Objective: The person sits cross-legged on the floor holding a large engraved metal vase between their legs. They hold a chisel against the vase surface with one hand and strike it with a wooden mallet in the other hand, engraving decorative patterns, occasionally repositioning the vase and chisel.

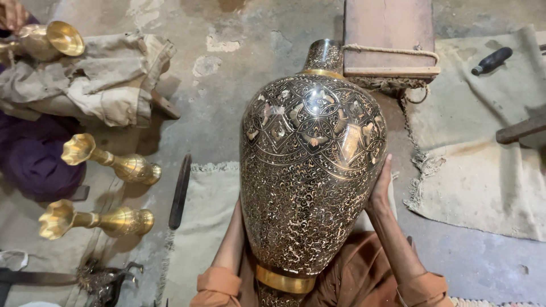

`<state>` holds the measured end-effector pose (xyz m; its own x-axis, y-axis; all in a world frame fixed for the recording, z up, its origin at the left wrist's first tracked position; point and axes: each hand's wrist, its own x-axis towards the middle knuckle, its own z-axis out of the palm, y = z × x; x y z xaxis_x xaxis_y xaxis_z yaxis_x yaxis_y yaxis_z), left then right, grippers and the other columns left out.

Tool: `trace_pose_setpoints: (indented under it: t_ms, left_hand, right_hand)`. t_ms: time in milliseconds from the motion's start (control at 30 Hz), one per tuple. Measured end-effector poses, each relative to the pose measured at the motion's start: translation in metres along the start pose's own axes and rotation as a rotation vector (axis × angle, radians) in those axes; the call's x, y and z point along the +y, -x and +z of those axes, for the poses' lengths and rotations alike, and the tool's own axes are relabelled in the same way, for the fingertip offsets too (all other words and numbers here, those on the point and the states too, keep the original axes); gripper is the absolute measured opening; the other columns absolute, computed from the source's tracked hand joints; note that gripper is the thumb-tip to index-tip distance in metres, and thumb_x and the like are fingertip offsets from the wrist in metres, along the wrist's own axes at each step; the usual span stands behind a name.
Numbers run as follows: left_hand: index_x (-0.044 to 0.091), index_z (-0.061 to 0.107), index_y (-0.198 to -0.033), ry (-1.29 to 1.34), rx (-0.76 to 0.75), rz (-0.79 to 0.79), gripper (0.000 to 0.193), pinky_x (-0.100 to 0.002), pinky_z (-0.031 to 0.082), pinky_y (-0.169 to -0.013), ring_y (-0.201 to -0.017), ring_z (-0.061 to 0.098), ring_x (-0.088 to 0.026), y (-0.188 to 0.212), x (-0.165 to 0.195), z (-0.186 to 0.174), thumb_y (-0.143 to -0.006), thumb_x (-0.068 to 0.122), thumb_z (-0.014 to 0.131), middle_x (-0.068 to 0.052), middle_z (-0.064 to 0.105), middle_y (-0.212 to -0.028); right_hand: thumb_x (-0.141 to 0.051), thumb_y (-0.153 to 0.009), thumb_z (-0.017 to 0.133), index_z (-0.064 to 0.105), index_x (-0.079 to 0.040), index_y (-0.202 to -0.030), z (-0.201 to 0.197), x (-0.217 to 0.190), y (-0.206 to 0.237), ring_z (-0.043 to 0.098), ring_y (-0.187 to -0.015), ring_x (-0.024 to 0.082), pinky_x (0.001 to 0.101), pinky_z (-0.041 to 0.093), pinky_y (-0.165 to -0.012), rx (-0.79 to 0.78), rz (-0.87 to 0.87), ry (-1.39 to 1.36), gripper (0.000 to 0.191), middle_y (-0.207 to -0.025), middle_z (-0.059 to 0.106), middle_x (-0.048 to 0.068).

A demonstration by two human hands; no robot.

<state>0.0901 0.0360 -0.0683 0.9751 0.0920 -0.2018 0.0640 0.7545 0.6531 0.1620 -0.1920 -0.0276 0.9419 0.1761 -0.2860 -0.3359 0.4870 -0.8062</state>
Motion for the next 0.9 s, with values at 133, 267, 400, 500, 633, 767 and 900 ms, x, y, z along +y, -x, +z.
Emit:
trace_pose_setpoints:
  t_ms: [133, 267, 400, 500, 633, 767, 900]
  left_hand:
    - [0.001, 0.053, -0.143, -0.018, 0.018, -0.006, 0.052, -0.037, 0.062, -0.080, -0.096, 0.070, -0.021, 0.007, 0.005, -0.018, -0.110, 0.041, 0.044, -0.016, 0.065, -0.124]
    - [0.001, 0.052, -0.147, -0.109, 0.187, 0.000, 0.057, -0.038, 0.063, -0.080, -0.097, 0.072, -0.022, 0.012, 0.013, -0.034, -0.109, 0.043, 0.043, -0.018, 0.065, -0.128]
    - [0.008, 0.046, -0.152, -0.217, 0.235, -0.045, 0.076, -0.041, 0.059, -0.100, -0.120, 0.066, -0.024, 0.014, 0.022, -0.040, -0.102, 0.062, 0.027, -0.014, 0.059, -0.143]
    - [0.011, 0.044, -0.151, -0.388, 0.310, -0.069, 0.078, -0.045, 0.057, -0.103, -0.124, 0.064, -0.028, 0.015, 0.028, -0.037, -0.099, 0.065, 0.021, -0.016, 0.057, -0.144]
    - [0.010, 0.041, -0.154, -0.308, 0.266, -0.093, 0.078, -0.043, 0.054, -0.105, -0.126, 0.060, -0.026, 0.018, 0.031, -0.021, -0.101, 0.065, 0.023, -0.015, 0.053, -0.148]
    - [0.009, 0.046, -0.151, -0.307, 0.343, -0.103, 0.074, -0.044, 0.053, -0.101, -0.122, 0.061, -0.025, 0.026, 0.029, -0.009, -0.102, 0.061, 0.024, -0.014, 0.058, -0.141]
    - [0.005, 0.057, -0.141, -0.188, 0.333, -0.012, 0.065, -0.037, 0.053, -0.102, -0.118, 0.066, -0.023, 0.029, 0.029, -0.015, -0.107, 0.053, 0.031, -0.012, 0.068, -0.134]
  right_hand:
    - [-0.065, -0.101, 0.025, 0.045, -0.008, -0.150, -0.006, 0.006, -0.004, 0.068, -0.111, 0.028, 0.0427, 0.063, -0.089, 0.052, 0.013, 0.001, 0.078, -0.132, 0.063, 0.016]
    - [-0.062, -0.105, 0.027, 0.047, -0.004, -0.146, -0.011, 0.016, -0.011, 0.071, -0.104, 0.028, 0.0450, 0.063, -0.084, 0.026, 0.059, -0.095, 0.074, -0.128, 0.065, 0.018]
    - [-0.060, -0.106, 0.028, 0.048, -0.004, -0.146, -0.010, 0.024, -0.016, 0.070, -0.104, 0.027, 0.0437, 0.063, -0.083, -0.020, 0.048, -0.100, 0.072, -0.127, 0.065, 0.016]
    - [-0.059, -0.107, 0.028, 0.048, -0.004, -0.147, -0.008, 0.026, -0.016, 0.070, -0.103, 0.026, 0.0428, 0.062, -0.082, -0.027, 0.063, -0.073, 0.071, -0.126, 0.065, 0.015]
    - [-0.058, -0.109, 0.029, 0.049, -0.004, -0.147, -0.006, 0.023, -0.013, 0.070, -0.102, 0.024, 0.0415, 0.062, -0.081, -0.040, 0.070, -0.063, 0.069, -0.125, 0.065, 0.014]
    - [-0.056, -0.111, 0.029, 0.049, -0.003, -0.147, -0.003, 0.016, -0.007, 0.069, -0.101, 0.023, 0.0402, 0.062, -0.081, -0.044, 0.031, -0.062, 0.067, -0.125, 0.065, 0.012]
    - [-0.055, -0.112, 0.030, 0.050, -0.003, -0.147, 0.002, 0.009, 0.004, 0.069, -0.100, 0.022, 0.0389, 0.062, -0.080, -0.057, 0.005, -0.083, 0.066, -0.124, 0.065, 0.011]
